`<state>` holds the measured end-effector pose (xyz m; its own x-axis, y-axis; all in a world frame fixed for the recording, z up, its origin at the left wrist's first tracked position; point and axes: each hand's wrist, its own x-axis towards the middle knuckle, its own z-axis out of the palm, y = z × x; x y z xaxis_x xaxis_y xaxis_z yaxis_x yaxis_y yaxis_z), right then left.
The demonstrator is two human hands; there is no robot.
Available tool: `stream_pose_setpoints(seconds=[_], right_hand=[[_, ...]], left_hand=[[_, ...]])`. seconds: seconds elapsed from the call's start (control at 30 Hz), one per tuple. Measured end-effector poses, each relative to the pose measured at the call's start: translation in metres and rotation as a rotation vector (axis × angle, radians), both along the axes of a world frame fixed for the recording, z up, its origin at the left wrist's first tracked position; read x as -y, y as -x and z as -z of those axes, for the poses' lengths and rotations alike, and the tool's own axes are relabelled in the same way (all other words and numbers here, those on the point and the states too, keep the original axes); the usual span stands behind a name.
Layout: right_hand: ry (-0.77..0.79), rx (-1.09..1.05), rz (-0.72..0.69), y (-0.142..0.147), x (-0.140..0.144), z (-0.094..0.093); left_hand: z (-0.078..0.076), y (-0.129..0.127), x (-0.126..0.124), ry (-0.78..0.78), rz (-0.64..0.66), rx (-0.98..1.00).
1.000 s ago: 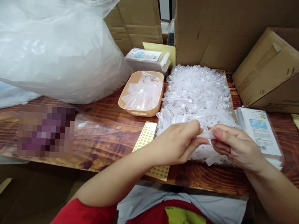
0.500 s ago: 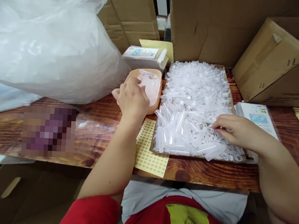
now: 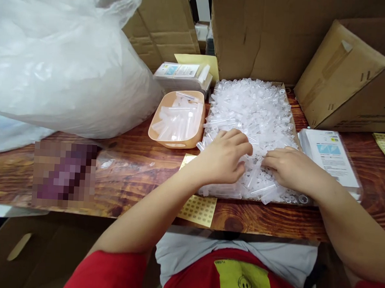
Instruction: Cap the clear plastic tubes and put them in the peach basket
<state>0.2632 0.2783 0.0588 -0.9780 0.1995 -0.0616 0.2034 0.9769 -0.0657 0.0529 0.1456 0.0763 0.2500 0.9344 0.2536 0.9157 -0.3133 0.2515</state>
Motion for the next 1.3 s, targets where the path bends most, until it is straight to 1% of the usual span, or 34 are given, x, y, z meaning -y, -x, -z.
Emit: stream_pose_setpoints(seconds=[0.07, 0.17, 0.27, 0.37, 0.5, 0.6, 0.67, 0.77, 0.83, 0.9, 0.97, 1.07, 1.13, 1.17, 1.23, 1.3], right_hand=[[-0.016, 0.017, 0.006, 0.002, 0.002, -0.002], [-0.057, 0.033, 0.0, 0.006, 0.007, -0.003], [-0.059, 0.023, -0.005, 0.009, 0.007, -0.002], [-0.005, -0.099, -0.012, 0.007, 0.0, 0.001], [0.156, -0.416, -0.045, -0.004, -0.014, 0.001], [0.293, -0.654, -0.022, -0.008, -0.014, -0.005], [0.424, -0.819, 0.038, -0.005, -0.007, -0.009], [0.673, -1.028, 0.188, 0.003, 0.01, -0.011], [0.764, -1.116, 0.28, 0.009, 0.019, -0.009], [0.781, -1.163, 0.315, 0.013, 0.023, -0.004], [0.82, -1.19, 0.303, 0.014, 0.023, 0.001], [1.008, -1.18, 0.286, 0.014, 0.023, 0.004], [1.114, -1.15, 0.322, 0.014, 0.024, 0.001], [1.139, -1.138, 0.354, 0.014, 0.026, -0.001], [1.156, -1.122, 0.419, 0.014, 0.028, -0.006], [1.177, -1.096, 0.444, 0.015, 0.03, -0.01]], left_hand=[[-0.001, -0.01, -0.007, 0.08, -0.015, -0.088], [-0.001, -0.014, -0.016, 0.101, -0.039, -0.146], [0.0, -0.012, -0.019, 0.1, -0.043, -0.14], [0.001, -0.01, -0.018, 0.054, -0.04, -0.056], [0.009, -0.004, -0.015, -0.105, -0.016, 0.234], [0.014, 0.0, -0.013, -0.188, -0.002, 0.43], [0.014, 0.0, -0.012, -0.191, 0.008, 0.509], [0.012, -0.003, -0.01, -0.139, 0.019, 0.575], [0.01, -0.005, -0.008, -0.11, 0.031, 0.611], [0.009, -0.007, -0.007, -0.098, 0.055, 0.647], [0.009, -0.009, -0.006, -0.09, 0.073, 0.673], [0.009, -0.012, -0.006, -0.089, 0.083, 0.695], [0.009, -0.014, -0.005, -0.095, 0.084, 0.701], [0.009, -0.014, -0.005, -0.099, 0.083, 0.703], [0.009, -0.016, -0.005, -0.107, 0.073, 0.706], [0.01, -0.016, -0.005, -0.116, 0.056, 0.712]])
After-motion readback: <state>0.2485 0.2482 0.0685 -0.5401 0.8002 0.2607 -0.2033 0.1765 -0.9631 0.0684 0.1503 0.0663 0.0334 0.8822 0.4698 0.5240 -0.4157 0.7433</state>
